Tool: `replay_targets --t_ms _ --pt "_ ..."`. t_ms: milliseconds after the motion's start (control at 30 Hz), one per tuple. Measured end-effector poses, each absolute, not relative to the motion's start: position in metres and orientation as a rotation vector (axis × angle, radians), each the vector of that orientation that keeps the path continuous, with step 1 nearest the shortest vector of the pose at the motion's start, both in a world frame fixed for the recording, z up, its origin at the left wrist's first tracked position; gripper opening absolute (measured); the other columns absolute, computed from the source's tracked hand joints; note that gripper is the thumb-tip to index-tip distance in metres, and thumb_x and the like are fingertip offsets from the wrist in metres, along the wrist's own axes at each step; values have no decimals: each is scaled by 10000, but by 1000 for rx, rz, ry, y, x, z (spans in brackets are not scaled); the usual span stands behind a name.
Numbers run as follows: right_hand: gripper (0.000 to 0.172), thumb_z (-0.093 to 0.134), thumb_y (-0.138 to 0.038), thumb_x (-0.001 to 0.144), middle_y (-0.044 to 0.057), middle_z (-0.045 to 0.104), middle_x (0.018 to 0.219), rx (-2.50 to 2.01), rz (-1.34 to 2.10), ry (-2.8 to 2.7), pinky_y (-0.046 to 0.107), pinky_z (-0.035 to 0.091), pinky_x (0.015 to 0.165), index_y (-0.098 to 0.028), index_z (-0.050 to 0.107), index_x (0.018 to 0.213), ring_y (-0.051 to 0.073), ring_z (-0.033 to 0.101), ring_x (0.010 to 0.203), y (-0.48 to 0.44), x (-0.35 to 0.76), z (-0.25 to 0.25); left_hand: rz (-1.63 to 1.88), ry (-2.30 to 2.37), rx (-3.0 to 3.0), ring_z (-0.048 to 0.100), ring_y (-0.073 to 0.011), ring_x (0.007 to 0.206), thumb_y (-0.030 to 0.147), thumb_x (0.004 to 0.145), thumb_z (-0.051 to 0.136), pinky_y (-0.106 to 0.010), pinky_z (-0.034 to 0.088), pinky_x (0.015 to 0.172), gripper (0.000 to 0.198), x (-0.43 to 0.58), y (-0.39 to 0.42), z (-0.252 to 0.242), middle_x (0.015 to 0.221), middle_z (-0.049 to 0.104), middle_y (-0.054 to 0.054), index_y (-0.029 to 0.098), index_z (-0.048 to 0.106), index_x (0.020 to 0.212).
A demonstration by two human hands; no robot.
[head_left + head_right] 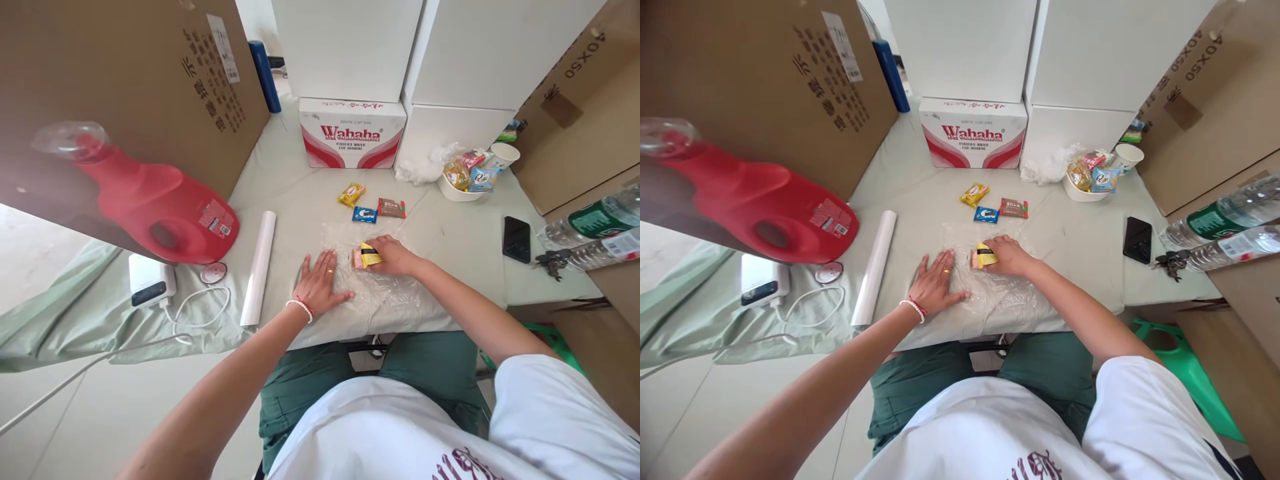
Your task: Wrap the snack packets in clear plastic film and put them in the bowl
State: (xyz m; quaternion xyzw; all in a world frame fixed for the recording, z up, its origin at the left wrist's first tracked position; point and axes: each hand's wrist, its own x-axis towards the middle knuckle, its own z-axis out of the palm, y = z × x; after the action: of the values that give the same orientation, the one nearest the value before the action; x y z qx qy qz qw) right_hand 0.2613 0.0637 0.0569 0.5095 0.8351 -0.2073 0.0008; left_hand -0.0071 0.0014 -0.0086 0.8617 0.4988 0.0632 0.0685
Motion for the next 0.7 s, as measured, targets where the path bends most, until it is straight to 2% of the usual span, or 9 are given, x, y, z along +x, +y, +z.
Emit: replay_targets --t_ms 167,300,400,600,700 --pt "673 754 -421 889 191 625 1357 1798 -593 2665 437 442 1055 -140 544 1464 352 543 1270 61 271 67 159 1498 2588 267 -377 1615 852 908 423 -627 36 1316 1136 -7 3 -7 1728 271 -243 69 166 1691" --pt "587 764 -397 872 168 637 1334 1488 -491 2751 471 413 1081 -191 606 1398 362 512 1310 56 250 67 130 1496 2595 266 -385 1614 852 906 425 -637 60 1311 1134 -6 3 -6 1730 269 -240 79 164 1693" --pt "504 713 -309 873 165 649 1303 1450 -381 2682 471 432 1034 -187 630 1355 360 549 1256 53 241 62 105 1493 2610 258 -393 1616 837 913 431 -649 72 1306 1102 -6 4 -6 1733 266 -232 94 194 1693" --pt "477 707 -307 822 143 688 1227 1783 -387 2449 389 482 919 -193 650 1282 322 627 1132 59 309 63 108 1498 2615 240 -390 1623 818 926 422 -658 52 1305 1054 -5 3 -8 1740 248 -223 97 262 1678" --pt "485 722 -332 814 164 695 1231 2056 -292 2217 402 501 893 -192 660 1275 346 643 1123 70 364 69 131 1489 2622 249 -388 1620 824 922 423 -660 62 1304 1057 -5 2 -7 1736 261 -226 89 286 1668"
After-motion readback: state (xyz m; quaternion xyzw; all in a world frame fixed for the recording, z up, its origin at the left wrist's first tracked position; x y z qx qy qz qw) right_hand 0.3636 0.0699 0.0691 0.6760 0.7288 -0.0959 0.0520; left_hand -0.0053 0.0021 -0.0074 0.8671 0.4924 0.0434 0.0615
